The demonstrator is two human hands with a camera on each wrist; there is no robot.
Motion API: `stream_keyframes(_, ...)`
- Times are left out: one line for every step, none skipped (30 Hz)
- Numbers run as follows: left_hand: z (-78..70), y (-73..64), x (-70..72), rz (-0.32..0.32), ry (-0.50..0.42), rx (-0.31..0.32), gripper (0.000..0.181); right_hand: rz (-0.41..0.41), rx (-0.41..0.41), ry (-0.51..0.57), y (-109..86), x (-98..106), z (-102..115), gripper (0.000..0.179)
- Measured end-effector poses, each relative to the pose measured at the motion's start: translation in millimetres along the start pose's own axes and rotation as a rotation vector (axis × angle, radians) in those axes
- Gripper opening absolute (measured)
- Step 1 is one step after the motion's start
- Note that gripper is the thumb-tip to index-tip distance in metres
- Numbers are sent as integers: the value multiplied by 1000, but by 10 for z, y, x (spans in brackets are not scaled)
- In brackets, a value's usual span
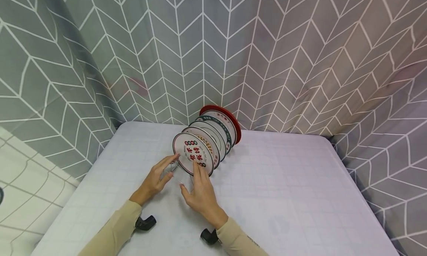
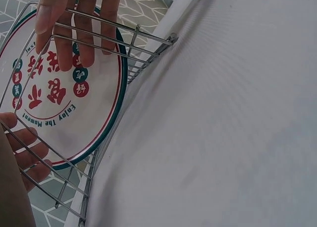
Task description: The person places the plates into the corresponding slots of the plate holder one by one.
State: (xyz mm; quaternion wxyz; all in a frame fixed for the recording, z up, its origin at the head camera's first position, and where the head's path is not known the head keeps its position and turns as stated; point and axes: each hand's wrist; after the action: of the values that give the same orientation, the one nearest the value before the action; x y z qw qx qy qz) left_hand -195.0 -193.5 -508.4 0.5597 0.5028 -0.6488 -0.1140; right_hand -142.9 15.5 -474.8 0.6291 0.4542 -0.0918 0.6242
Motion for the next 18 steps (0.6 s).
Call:
stream_keyframes(0, 3, -2, 0, -2, 1, 67, 4, -5, -2, 0, 4, 0, 84)
stream_keyframes(-1, 6, -5, -1, -3, 1, 67, 9, -10, -3, 0, 9, -1, 84)
stream_keyframes(0, 9, -8, -4, -2, -2, 67, 17, -18, -4, 0, 16, -1, 84)
stream_keyframes(-1, 8, -12, -6, 1, -5, 67, 26, -25, -6, -4, 21, -1, 83)
stream_keyframes(-3, 7, -16, -9, 6, -9, 67, 35, -30, -9, -8, 28, 0, 83)
stream_keyframes(-7, 9, -19, -12, 10, -12, 68, 43, -33, -9, -11, 39, 2, 83)
stream_keyframes(-9, 11, -23, -12, 12, -15, 69, 52, -37, -10, -14, 49, 1, 82)
stream_keyframes(-16, 12, -27, -11, 13, -15, 69, 59, -38, -7, -16, 65, 1, 82)
stream_keyframes(-25, 15, -30, -8, 12, -13, 71, 65, -39, -5, -18, 83, -1, 82)
stream_keyframes(-39, 19, -32, -4, 12, -7, 72, 70, -36, -2, -18, 99, -8, 82)
stream_keyframes(-51, 21, -34, 1, 14, -2, 73, 75, -33, 7, -19, 119, -16, 82)
stream_keyframes(-65, 27, -36, 6, 8, 2, 75, 78, -25, 15, -19, 139, -30, 82)
stream_keyframes(-79, 31, -37, 12, -5, 2, 72, 84, -20, 24, -21, 162, -48, 82)
stream_keyframes(-98, 37, -38, 18, -16, 4, 72, 87, -11, 35, -24, 186, -66, 82)
stream_keyframes(-116, 42, -44, 21, -21, 4, 73, 92, -2, 45, -30, 209, -89, 82)
stream_keyframes(-133, 47, -54, 20, -21, -2, 73, 100, 4, 57, -37, 231, -113, 82)
stream_keyframes(-151, 50, -66, 20, -17, -9, 74, 111, 9, 70, -45, 256, -136, 82)
stream_keyframes(-174, 53, -79, 19, -8, -19, 74, 122, 12, 84, -56, 280, -160, 81)
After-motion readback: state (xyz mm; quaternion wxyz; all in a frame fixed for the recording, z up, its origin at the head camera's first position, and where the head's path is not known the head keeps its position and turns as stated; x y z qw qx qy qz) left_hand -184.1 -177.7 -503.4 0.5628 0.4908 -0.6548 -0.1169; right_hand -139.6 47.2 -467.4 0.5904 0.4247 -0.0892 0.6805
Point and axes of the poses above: each hand's wrist, its own y-axis towards the middle knuckle, its own x-axis out of the back of the hand, z = x × y, and after that the axes turned 10 degrees about -x, right-handed
